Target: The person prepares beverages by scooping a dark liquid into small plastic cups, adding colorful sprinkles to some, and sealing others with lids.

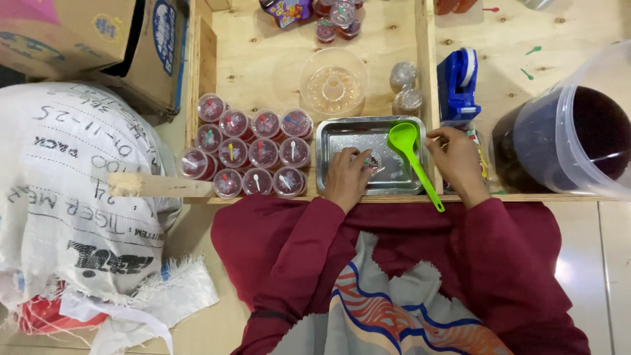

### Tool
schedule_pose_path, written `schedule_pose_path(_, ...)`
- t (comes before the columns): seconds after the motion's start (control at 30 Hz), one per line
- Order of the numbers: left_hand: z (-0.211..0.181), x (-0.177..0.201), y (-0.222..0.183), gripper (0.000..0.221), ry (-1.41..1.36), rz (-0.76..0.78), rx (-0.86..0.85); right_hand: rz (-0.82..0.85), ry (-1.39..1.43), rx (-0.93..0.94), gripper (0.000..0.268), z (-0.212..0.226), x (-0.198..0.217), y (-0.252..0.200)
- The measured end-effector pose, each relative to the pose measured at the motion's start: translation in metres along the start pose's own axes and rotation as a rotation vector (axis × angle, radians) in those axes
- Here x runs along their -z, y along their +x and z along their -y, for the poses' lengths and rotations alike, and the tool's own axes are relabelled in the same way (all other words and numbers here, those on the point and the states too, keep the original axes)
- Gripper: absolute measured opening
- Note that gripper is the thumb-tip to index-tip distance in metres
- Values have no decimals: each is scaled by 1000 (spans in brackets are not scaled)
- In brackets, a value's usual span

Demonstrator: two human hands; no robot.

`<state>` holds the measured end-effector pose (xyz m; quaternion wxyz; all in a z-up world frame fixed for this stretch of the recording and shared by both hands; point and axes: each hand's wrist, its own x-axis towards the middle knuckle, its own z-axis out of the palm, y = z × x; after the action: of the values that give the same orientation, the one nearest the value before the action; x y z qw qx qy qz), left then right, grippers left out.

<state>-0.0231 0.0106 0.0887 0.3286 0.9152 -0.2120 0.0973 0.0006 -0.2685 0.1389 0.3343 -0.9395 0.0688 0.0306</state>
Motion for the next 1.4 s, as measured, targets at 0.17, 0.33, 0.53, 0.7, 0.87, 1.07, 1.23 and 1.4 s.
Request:
schedule_pose_path(0.17, -40, -23, 39, 48, 12, -14, -99, -169, 4, -78, 22, -77, 27, 32)
schedule_pose_path(0.33, -71, -82, 85, 58, 111, 9, -190, -241, -16, -130, 25, -90, 35, 60)
schedule_pose_path(0.53, -90, -131, 126, 73, 176, 147, -141, -210, -79, -20, 22, -91, 32, 86)
schedule_pose_path(0.7, -90, -155, 138, 75, 276, 261, -80, -231, -152, 19, 19, -105, 18, 98)
schedule_pose_path(0.87, -90, -160, 140, 73, 323, 291, -74, -286, -41, -33, 14, -101, 15, 99)
schedule_pose_path(1.07, -97, -154, 139, 70, 404, 277, -95, -348, 91, -38, 16, -87, 20, 94)
schedule_pose_path(1.23, -102, -146, 137, 69, 409, 272, -96, -286, 235, -174, 22, -119, 1, 89)
schedule_pose_path(1.4, -99, -151, 138, 61, 323, 246, -75, -252, 803, -535, 28, -120, -26, 72)
